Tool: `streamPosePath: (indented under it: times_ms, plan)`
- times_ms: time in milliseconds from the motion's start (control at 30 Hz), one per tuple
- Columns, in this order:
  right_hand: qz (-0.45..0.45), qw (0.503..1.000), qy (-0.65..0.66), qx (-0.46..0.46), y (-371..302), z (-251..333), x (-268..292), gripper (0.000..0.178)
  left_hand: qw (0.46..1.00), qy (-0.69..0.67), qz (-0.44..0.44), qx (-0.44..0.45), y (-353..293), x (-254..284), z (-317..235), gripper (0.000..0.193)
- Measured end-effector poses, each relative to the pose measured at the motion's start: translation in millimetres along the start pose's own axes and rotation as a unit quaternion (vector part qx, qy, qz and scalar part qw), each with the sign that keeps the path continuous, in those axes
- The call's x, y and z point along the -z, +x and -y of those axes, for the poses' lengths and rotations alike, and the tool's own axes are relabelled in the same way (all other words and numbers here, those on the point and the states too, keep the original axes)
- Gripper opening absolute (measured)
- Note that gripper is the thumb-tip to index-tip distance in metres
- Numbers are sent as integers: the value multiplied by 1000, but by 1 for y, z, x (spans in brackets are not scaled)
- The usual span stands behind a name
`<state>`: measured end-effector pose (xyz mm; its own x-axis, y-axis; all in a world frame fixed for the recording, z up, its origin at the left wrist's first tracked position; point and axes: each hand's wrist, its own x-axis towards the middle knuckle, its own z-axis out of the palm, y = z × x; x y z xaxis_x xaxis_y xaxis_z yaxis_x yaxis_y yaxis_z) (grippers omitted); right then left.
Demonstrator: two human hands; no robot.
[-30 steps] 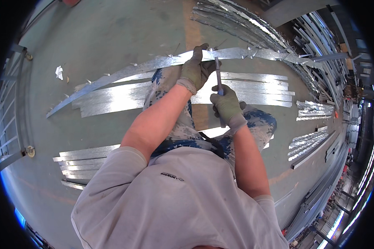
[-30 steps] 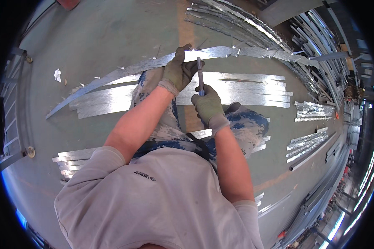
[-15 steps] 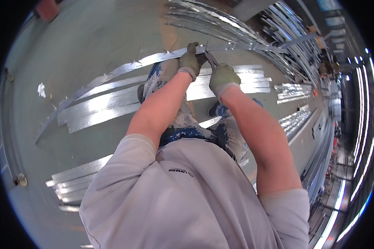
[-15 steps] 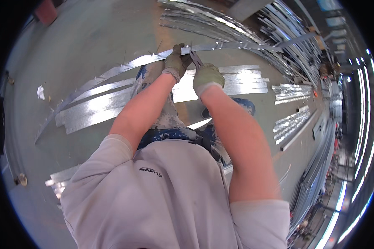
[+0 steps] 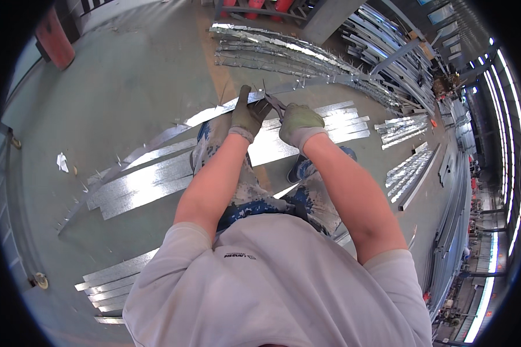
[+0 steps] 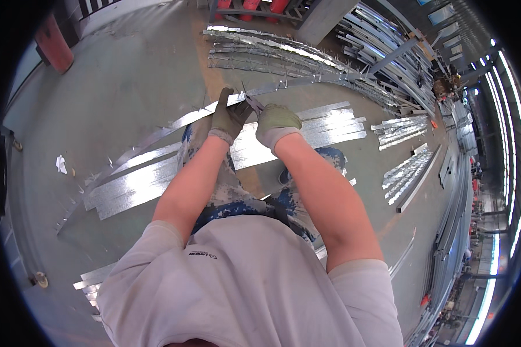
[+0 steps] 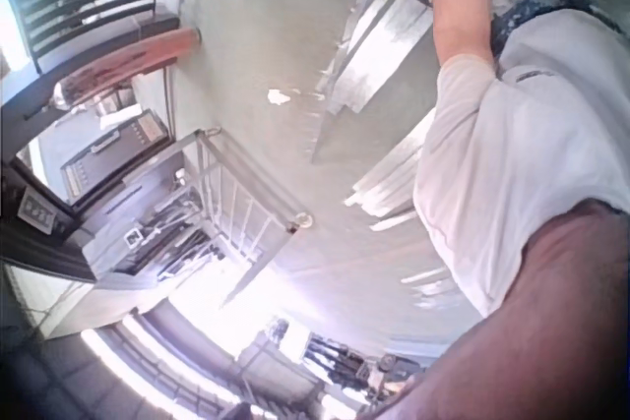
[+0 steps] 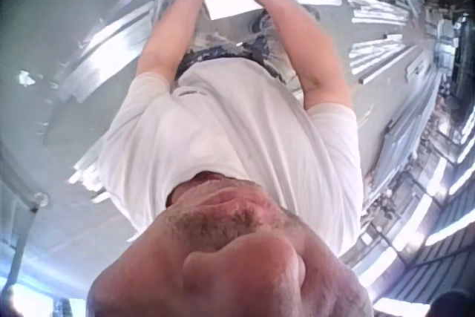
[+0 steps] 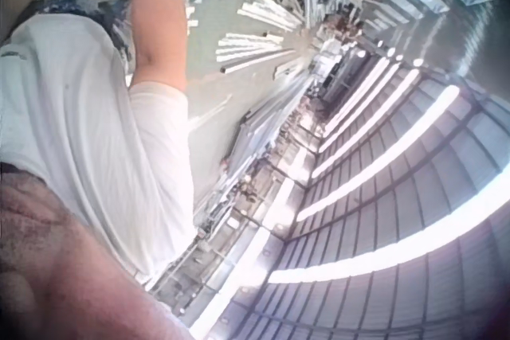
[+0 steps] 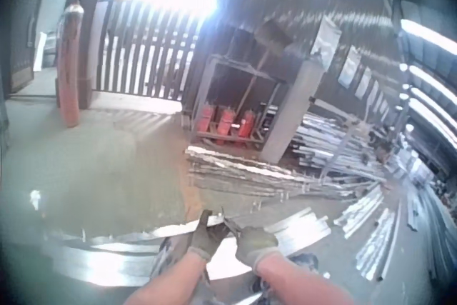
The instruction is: The person sits on the floor and uses tin snips to cut a long metal strip into shorter segments. The person repeatedly positions the strip, cuts a section, and places the cut piece aside on the floor.
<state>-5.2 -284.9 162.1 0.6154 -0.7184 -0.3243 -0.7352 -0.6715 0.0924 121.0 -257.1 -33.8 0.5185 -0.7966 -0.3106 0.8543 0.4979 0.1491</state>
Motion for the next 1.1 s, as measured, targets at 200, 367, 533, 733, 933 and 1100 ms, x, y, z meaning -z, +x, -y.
streamPosePath:
  times_ms: [200, 367, 533, 733, 933, 1100]
  plan:
    - [-31, 999, 22, -22, -1, -50, 26, 38, 999, -23, 21, -20, -10, -12, -11, 41]
    - [-58, 996, 16, -68, 5, -95, 32, 47, 996, 38, 75, -7, 2, -29, -4, 32]
    - [-93, 985, 9, -142, 21, -118, -3, 58, 992, 84, 93, -5, 2, -50, 14, 36]
    - [-130, 981, -89, -115, 36, -132, -58, 50, 995, 85, 54, 12, 6, -18, 13, 41]
    - [56, 989, 129, -40, 25, -175, -102, 41, 995, 99, 32, 3, 8, -12, 9, 46]
    - [230, 694, 678, -76, -9, -130, -89, 60, 994, 92, 50, -4, 1, -18, 3, 49]
